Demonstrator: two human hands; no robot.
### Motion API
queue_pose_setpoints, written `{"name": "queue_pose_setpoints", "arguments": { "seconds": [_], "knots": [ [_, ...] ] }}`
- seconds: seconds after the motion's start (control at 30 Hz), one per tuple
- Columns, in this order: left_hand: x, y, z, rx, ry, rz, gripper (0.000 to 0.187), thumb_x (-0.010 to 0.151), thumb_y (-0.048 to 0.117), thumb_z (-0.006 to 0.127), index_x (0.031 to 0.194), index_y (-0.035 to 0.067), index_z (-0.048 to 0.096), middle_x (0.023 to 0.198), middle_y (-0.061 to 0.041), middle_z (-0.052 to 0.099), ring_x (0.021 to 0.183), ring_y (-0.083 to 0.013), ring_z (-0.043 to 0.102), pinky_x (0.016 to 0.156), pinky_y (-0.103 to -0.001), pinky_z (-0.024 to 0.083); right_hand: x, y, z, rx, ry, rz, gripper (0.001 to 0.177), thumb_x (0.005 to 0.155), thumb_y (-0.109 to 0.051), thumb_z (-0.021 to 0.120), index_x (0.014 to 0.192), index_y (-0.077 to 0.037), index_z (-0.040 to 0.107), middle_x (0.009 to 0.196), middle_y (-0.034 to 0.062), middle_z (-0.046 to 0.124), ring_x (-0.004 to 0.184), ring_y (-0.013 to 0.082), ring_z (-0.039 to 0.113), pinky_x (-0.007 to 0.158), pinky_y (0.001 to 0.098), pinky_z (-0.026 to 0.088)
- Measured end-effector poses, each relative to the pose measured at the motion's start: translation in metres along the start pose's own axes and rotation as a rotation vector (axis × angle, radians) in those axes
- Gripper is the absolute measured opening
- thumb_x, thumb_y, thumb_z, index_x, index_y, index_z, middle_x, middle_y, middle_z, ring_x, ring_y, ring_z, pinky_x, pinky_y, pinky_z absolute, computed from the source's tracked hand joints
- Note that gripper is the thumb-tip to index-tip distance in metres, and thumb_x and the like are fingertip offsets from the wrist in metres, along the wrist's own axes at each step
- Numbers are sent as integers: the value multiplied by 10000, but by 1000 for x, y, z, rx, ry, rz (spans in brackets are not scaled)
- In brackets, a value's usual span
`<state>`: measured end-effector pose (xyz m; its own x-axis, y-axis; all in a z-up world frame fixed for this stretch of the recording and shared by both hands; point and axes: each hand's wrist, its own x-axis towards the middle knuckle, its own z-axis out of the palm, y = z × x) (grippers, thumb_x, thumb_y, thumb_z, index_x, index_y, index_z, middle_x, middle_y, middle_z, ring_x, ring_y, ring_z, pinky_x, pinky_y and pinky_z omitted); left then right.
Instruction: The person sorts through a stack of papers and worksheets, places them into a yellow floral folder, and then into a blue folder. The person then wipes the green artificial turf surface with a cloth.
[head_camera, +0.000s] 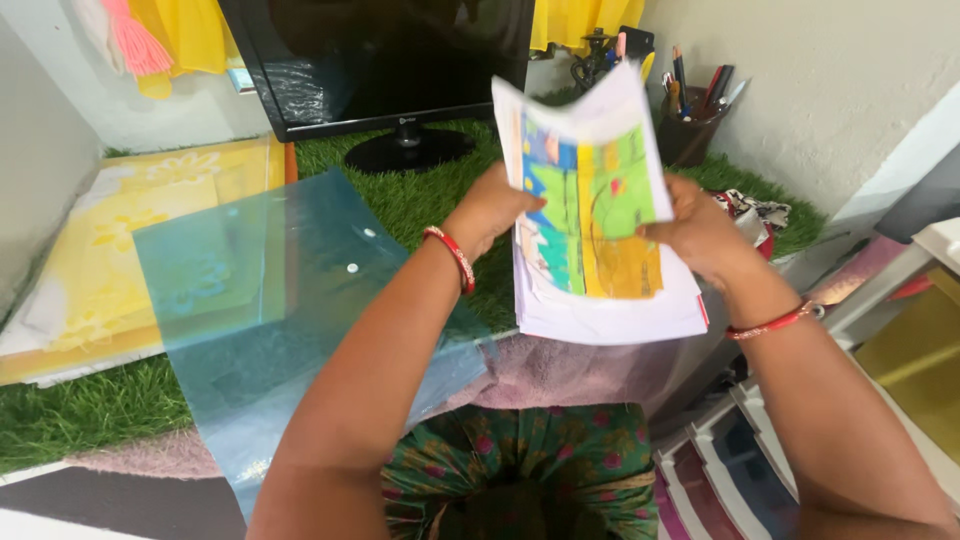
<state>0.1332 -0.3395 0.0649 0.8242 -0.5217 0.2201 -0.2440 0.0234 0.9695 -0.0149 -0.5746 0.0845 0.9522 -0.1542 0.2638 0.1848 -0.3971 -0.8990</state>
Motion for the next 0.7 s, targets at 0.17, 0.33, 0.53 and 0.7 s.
{"name": "queue_pose_setpoints", "arguments": {
  "seconds": [0.17, 0.33, 0.53, 0.7],
  "knots": [
    [-1, 71, 5, 33, 300, 356, 471, 796, -17, 754, 1242, -22, 601, 1121, -113, 744, 974, -188, 746, 840, -311, 606, 9, -40, -13, 127, 192, -462, 508, 923, 194, 605, 1384, 0, 514, 1305, 77, 677, 1209, 145, 651, 1086, 297, 529],
    [-9, 79, 15, -71, 388, 484, 558, 823, 8, 752, 1318, -8, 495, 1095, -138, 731, 936, -204, 738, 811, -326, 616, 18, -25, -11, 353, 250, -687, 408, 1044, 216, 603, 1375, -3, 507, 1322, 86, 675, 1176, 155, 637, 1121, 303, 536],
    [-36, 35, -2, 67, 90, 258, 496, 848, 78, 745, 1302, -3, 563, 1178, -137, 732, 1032, -199, 722, 898, -326, 580, 8, 25, 7, 444, 221, -389, 428, 916, 146, 658, 1298, -30, 579, 1261, 59, 694, 1144, 150, 680, 1036, 316, 551],
    [-27, 24, -4, 237, 136, 397, 386, 923, 192, 691, 1255, 3, 631, 1118, -153, 768, 987, -241, 740, 887, -348, 556, 11, 41, -2, 367, 151, -505, 365, 1018, 105, 654, 1353, -22, 584, 1306, 72, 698, 1162, 135, 668, 1060, 308, 535]
  ]
}}
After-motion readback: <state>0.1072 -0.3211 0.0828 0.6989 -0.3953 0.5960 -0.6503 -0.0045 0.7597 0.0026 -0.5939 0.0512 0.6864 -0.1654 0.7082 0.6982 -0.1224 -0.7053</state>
